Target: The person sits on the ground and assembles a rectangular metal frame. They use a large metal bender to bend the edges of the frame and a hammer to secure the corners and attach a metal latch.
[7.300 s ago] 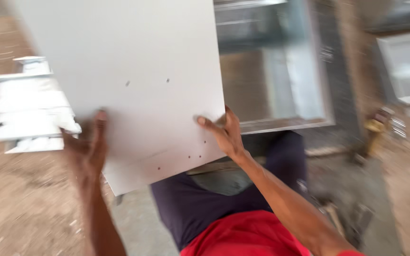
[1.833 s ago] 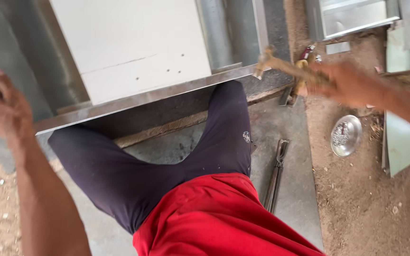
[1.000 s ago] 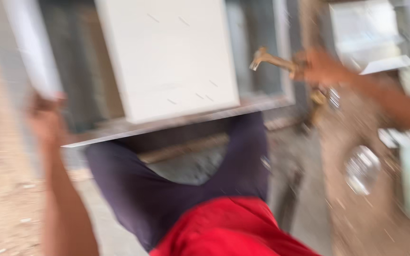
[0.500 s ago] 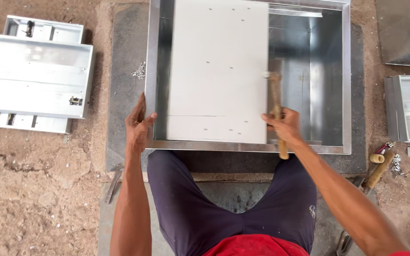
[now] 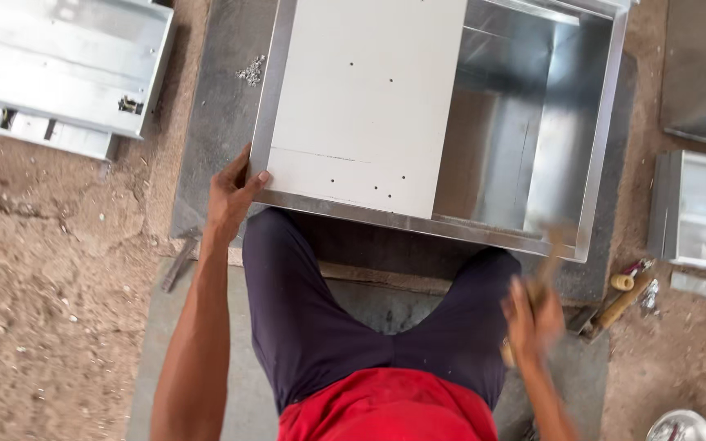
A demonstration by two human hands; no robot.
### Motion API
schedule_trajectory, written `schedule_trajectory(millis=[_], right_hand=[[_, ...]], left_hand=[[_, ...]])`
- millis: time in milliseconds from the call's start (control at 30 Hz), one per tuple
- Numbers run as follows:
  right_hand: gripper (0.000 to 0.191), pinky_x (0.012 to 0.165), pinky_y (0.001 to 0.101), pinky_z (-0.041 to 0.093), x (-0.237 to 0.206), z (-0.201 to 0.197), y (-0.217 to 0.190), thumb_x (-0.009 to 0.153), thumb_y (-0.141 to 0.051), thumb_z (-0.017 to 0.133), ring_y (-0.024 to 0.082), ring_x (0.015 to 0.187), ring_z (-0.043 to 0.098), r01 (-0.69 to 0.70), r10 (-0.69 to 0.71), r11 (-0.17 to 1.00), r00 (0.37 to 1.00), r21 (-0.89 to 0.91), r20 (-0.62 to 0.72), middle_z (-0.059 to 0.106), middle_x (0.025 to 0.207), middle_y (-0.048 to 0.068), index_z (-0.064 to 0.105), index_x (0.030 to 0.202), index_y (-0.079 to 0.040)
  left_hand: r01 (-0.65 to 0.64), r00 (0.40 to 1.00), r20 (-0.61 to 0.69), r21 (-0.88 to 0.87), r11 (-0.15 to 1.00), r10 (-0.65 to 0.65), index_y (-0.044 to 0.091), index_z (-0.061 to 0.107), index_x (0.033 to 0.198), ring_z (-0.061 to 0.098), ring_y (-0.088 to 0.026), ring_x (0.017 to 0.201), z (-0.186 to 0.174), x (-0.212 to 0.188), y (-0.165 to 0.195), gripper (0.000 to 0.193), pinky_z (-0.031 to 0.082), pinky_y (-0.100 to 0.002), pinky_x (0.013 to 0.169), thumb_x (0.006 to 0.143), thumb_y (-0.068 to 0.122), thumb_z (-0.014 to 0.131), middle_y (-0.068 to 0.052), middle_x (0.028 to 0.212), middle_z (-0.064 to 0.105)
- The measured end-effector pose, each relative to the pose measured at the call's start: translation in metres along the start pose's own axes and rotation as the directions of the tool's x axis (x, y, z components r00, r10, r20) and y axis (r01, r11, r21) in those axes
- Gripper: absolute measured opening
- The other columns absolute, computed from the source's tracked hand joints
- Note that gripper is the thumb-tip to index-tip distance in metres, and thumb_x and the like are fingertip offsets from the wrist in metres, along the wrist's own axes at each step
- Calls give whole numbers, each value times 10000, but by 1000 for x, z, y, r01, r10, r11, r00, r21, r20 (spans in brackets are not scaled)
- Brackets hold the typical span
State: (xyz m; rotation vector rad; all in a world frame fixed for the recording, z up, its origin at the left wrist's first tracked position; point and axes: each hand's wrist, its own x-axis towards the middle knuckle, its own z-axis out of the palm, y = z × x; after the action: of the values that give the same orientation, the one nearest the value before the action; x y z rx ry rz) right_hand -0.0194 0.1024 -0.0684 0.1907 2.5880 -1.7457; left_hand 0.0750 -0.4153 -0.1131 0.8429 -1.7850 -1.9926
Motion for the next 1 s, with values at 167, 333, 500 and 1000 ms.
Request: schedule_trajectory(millis=[167, 333, 500, 1000], right_hand=[[315, 693, 470, 555, -40, -78, 89, 972, -257, 774, 299, 721, 720, -166, 119, 690, 986, -704, -115, 703, 796, 165, 695, 991, 48], [353, 849, 505, 547, -29, -66, 98, 841, -179, 800, 418, 953, 690, 88, -199, 512, 980, -854, -18, 722, 1016, 215, 749, 1148, -14], [285, 738, 308, 496, 39, 14, 9, 1126, -177, 615, 174, 832, 616, 432, -440, 862, 897, -264, 32, 686, 1024, 90, 665, 1337, 8], [960, 1143, 490, 413, 176, 185, -49, 775, -685, 660, 328, 1378, 512, -490, 387, 862, 799, 128, 460, 555, 1498, 149, 507, 1481, -53]], left_hand=[[-43, 992, -118, 94, 995, 54, 17, 582, 1430, 675, -185, 1067, 9, -5, -3, 564, 527, -300, 918, 893, 89, 737, -140, 1217, 729], [-93, 978, -172, 158, 983, 120, 26, 653, 1393, 641, -131, 902, 10, -13, 5, 454, 512, -288, 797, 954, 138, 676, -137, 1052, 756], [-50, 966, -229, 280, 959, 118, -19, 756, 1210, 628, -150, 843, 5, -16, 16, 427, 509, -347, 733, 984, 335, 676, -127, 912, 737], [24, 960, -244, 564, 826, 139, 35, 726, 1136, 662, -445, 756, 31, 32, 45, 672, 493, -510, 709, 993, 641, 476, -249, 721, 641]])
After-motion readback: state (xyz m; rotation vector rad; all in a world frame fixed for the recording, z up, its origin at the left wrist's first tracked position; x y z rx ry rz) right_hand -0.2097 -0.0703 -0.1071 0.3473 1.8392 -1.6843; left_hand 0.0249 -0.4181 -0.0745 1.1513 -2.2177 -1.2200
